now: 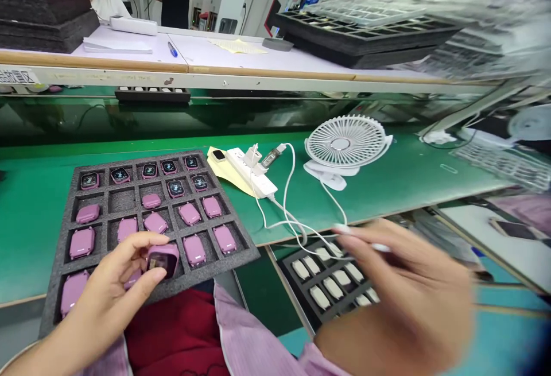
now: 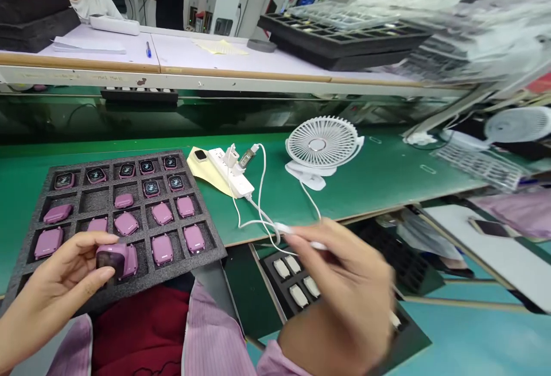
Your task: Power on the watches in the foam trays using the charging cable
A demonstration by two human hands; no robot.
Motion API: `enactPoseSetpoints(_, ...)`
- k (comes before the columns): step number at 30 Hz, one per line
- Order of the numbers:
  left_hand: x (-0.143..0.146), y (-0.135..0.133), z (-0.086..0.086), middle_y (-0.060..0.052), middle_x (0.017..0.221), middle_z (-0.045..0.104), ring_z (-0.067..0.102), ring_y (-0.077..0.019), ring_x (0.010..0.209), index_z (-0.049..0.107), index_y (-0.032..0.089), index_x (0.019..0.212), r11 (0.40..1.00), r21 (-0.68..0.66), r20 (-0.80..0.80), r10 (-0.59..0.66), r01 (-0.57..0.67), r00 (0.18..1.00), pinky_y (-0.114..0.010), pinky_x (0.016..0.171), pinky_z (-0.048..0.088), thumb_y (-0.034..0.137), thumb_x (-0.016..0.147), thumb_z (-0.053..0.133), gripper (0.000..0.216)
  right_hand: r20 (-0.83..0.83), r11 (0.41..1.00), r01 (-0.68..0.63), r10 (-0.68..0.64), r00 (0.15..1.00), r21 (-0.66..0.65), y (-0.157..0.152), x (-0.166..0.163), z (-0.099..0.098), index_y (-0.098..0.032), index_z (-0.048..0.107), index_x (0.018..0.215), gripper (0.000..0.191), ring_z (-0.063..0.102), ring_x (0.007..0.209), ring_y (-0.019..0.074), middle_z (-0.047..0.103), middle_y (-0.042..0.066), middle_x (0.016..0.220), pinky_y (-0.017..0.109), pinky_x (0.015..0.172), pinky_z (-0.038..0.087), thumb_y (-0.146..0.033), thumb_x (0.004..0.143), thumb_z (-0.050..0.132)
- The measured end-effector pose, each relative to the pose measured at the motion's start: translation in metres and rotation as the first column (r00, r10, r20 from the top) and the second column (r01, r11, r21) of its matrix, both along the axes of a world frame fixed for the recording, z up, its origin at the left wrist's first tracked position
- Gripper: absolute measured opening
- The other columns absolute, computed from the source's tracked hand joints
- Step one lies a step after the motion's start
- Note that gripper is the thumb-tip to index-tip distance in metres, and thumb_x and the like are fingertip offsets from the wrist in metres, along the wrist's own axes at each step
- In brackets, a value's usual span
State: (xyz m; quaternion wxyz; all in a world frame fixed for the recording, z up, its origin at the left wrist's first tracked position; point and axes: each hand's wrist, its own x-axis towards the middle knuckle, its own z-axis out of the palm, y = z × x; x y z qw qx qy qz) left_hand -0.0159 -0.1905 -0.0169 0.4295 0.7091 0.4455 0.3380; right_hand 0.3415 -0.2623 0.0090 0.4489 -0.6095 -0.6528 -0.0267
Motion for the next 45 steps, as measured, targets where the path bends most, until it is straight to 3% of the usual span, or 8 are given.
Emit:
enactPoseSetpoints(3,0.002,-0.004,-0.010,-0.005,0.107,0.071,0.071,-0.0170,0.092,0.057,0.030,0.126,0.953,0.301,-0.062,-0.009,0.028,0.998,-0.026,0.081,0.061,0.025,0.096,0.058,0.030,-0.018,0.982,-0.131,0.130,0.991,-0.133,0.040,-0.014,-0.024,-0.024,0.077,0.089,0.017,0.052,0.056,0.0173,0.056,0.001,0.066,0.029,0.050,0.039,-0.034,0.096,0.064)
enactPoseSetpoints(9,0.013,-0.007,-0.021,-0.004,0.099,0.070,0.069,-0.0158,0.096,0.059,0.025,0.107,0.820,0.571,-0.099,0.027,0.035,0.995,-0.028,0.084,0.059,0.007,0.094,0.052,0.023,0.120,0.928,0.127,-0.090,0.989,-0.350,0.090,-0.004,-0.066,-0.018,0.072,0.106,0.032,0.059,0.060,0.0227,0.067,0.008,0.079,0.032,0.054,0.045,-0.042,0.090,0.059)
enactPoseSetpoints(14,0.025,-0.006,-0.026,-0.004,0.098,0.069,0.067,-0.0153,0.096,0.056,0.022,0.105,0.762,0.647,-0.101,0.066,0.015,0.993,-0.029,0.086,0.058,0.000,0.090,0.051,0.027,-0.237,0.965,-0.198,0.155,0.959,-0.171,0.063,-0.038,-0.044,-0.021,0.062,0.105,0.012,0.067,0.078,0.0220,0.068,0.007,0.091,0.030,0.063,0.053,-0.031,0.099,0.058)
enactPoseSetpoints(21,0.033,-0.005,-0.027,-0.005,0.098,0.069,0.067,-0.0159,0.097,0.054,0.020,0.102,0.706,0.707,-0.099,0.060,0.028,0.993,-0.031,0.086,0.059,-0.002,0.090,0.054,0.026,-0.256,0.779,-0.626,0.597,0.760,-0.043,0.054,-0.108,-0.020,-0.023,0.069,0.104,0.013,0.063,0.078,0.0182,0.063,0.004,0.086,0.029,0.068,0.054,-0.017,0.103,0.057)
enactPoseSetpoints(27,0.031,-0.007,-0.027,-0.005,0.104,0.070,0.069,-0.0166,0.099,0.055,0.023,0.104,0.809,0.587,-0.036,0.027,0.000,0.999,-0.031,0.086,0.059,0.000,0.090,0.056,0.028,-0.217,0.639,-0.757,0.726,0.652,-0.139,0.060,-0.106,-0.024,-0.026,0.065,0.129,0.034,0.062,0.086,0.0170,0.061,0.005,0.096,0.027,0.071,0.054,-0.011,0.106,0.045)
enactPoseSetpoints(30,0.033,-0.009,-0.026,-0.002,0.097,0.069,0.070,-0.0133,0.083,0.052,0.025,0.108,0.985,0.170,0.155,-0.036,0.009,0.987,-0.024,0.073,0.060,0.011,0.092,0.060,0.023,-0.206,0.665,-0.730,0.701,0.683,-0.157,0.061,-0.104,-0.026,-0.025,0.061,0.133,0.039,0.061,0.085,0.0170,0.060,0.005,0.097,0.027,0.072,0.053,-0.007,0.104,0.044)
enactPoseSetpoints(34,0.041,-0.009,-0.025,-0.004,0.097,0.067,0.069,-0.0132,0.080,0.045,0.025,0.124,0.960,-0.255,0.415,0.004,0.112,0.910,-0.022,0.066,0.059,0.022,0.094,0.061,0.035,-0.116,0.742,-0.639,0.630,0.768,-0.202,0.063,-0.111,-0.037,-0.020,0.067,0.115,0.024,0.060,0.079,0.0191,0.060,0.005,0.089,0.030,0.068,0.051,-0.012,0.104,0.047)
enactPoseSetpoints(45,0.049,-0.008,-0.043,-0.003,0.096,0.065,0.063,-0.0139,0.078,0.047,0.023,0.111,0.981,-0.034,0.149,0.195,-0.192,0.969,-0.023,0.062,0.050,0.022,0.083,0.070,0.036,-0.089,0.821,-0.534,0.527,0.845,-0.201,0.063,-0.123,-0.050,-0.018,0.063,0.095,0.014,0.060,0.074,0.0197,0.062,0.004,0.082,0.031,0.066,0.046,-0.016,0.103,0.051)
